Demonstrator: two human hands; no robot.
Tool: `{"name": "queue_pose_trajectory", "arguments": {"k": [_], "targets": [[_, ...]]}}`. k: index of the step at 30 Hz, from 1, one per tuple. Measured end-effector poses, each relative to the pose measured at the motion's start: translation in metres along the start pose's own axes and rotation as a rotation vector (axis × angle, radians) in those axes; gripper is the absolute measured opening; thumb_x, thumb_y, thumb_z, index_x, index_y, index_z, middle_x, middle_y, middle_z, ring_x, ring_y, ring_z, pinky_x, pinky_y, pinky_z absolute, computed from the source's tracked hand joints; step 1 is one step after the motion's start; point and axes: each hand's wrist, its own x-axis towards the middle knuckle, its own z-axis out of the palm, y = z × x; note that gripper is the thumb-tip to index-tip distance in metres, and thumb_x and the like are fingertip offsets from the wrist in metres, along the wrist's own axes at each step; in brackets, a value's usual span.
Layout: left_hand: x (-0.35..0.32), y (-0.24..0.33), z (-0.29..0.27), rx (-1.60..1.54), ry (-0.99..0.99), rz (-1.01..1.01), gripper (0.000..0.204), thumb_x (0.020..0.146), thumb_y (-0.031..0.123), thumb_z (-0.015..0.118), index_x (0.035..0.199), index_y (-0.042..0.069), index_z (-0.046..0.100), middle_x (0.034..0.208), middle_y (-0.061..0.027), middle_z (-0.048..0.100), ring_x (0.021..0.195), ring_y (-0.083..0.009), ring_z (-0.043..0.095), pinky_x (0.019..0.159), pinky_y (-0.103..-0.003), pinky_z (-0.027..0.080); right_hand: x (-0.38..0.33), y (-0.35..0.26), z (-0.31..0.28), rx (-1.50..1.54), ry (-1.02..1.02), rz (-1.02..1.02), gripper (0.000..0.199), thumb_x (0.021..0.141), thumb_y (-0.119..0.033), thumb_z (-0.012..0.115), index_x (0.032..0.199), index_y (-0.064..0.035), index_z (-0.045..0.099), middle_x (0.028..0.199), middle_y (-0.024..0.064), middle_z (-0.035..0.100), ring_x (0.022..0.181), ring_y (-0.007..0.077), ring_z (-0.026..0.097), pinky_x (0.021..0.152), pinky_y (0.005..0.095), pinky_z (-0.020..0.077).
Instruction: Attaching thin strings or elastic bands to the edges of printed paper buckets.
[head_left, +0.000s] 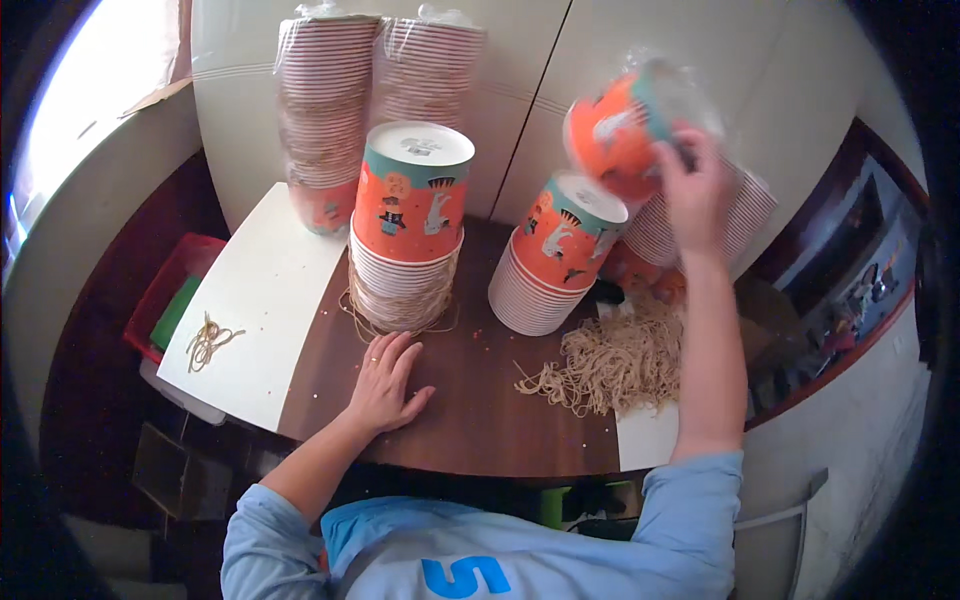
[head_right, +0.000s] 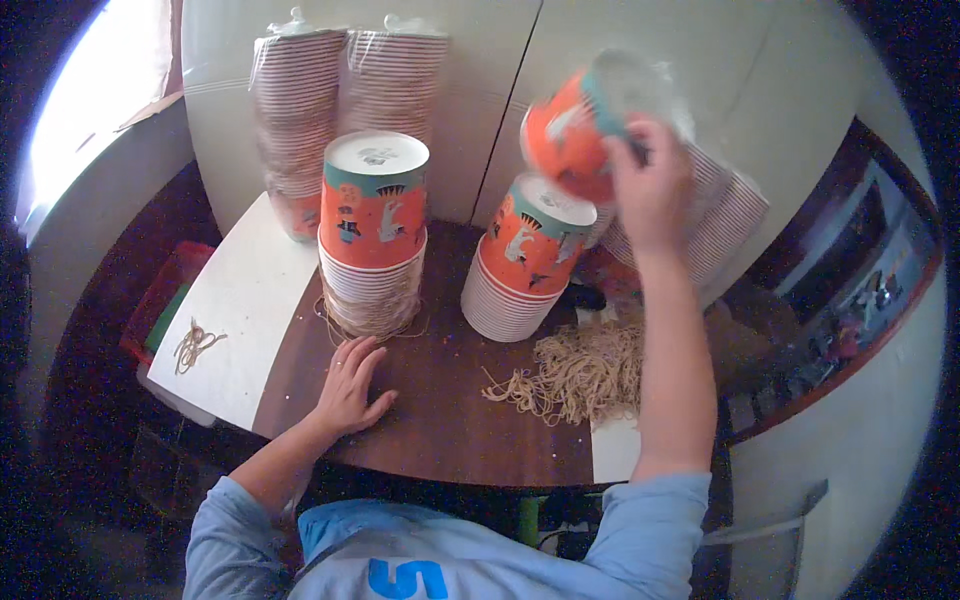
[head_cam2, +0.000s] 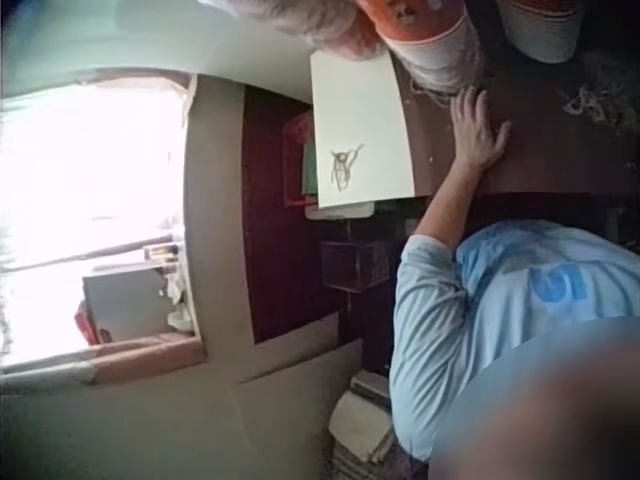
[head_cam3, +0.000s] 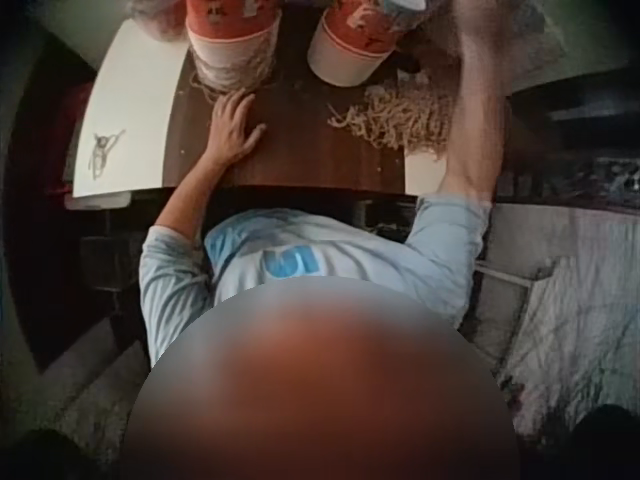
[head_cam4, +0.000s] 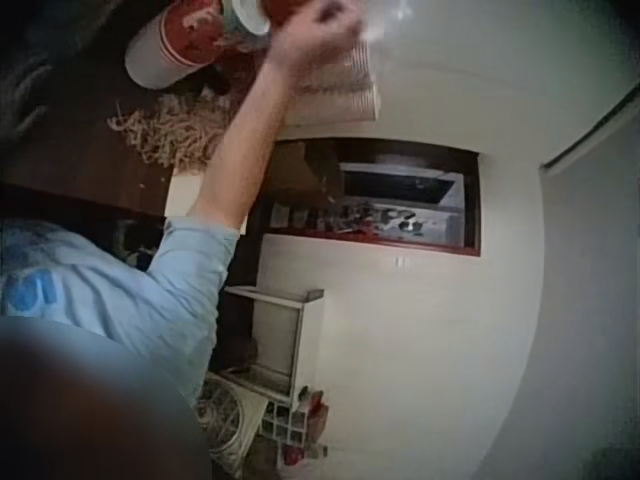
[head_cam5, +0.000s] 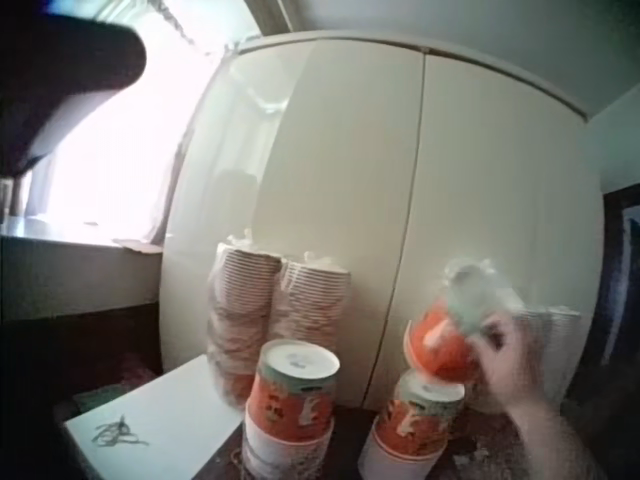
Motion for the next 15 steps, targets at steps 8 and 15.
{"name": "queue_pose_trajectory", "arguments": {"k": [8, 15], "targets": [[-0.004, -0.002, -0.006, -0.206, 0.248, -0.081, 0.054, 0.082, 0.016, 0.060, 0.130, 0.003, 0.040, 0.134, -0.0187, 0.039, 0.116, -0.0330, 0.044, 0.098, -0.041, 0.037, -0.080, -0.043, -0.050, 1.159, -0.048, 0.857, 0.010, 0.089, -0.017, 0.057, 0.094, -0.0086, 0.055, 0.087, 0.0024, 0.063, 0.078, 0.0136, 0.060, 0.070, 0.0303, 0.0498], [0.025, 0.067, -0.066, -1.018, 0.337, -0.437, 0.050, 0.084, 0.001, 0.049, 0.132, 0.000, 0.037, 0.123, -0.0096, 0.050, 0.089, -0.0118, 0.056, 0.079, -0.025, 0.046, -0.274, -0.069, 0.008, 1.541, -0.545, 1.800, 0.030, 0.087, -0.022, 0.056, 0.108, -0.0013, 0.059, 0.109, 0.0132, 0.062, 0.095, 0.0226, 0.062, 0.085, 0.0344, 0.0495]]}}
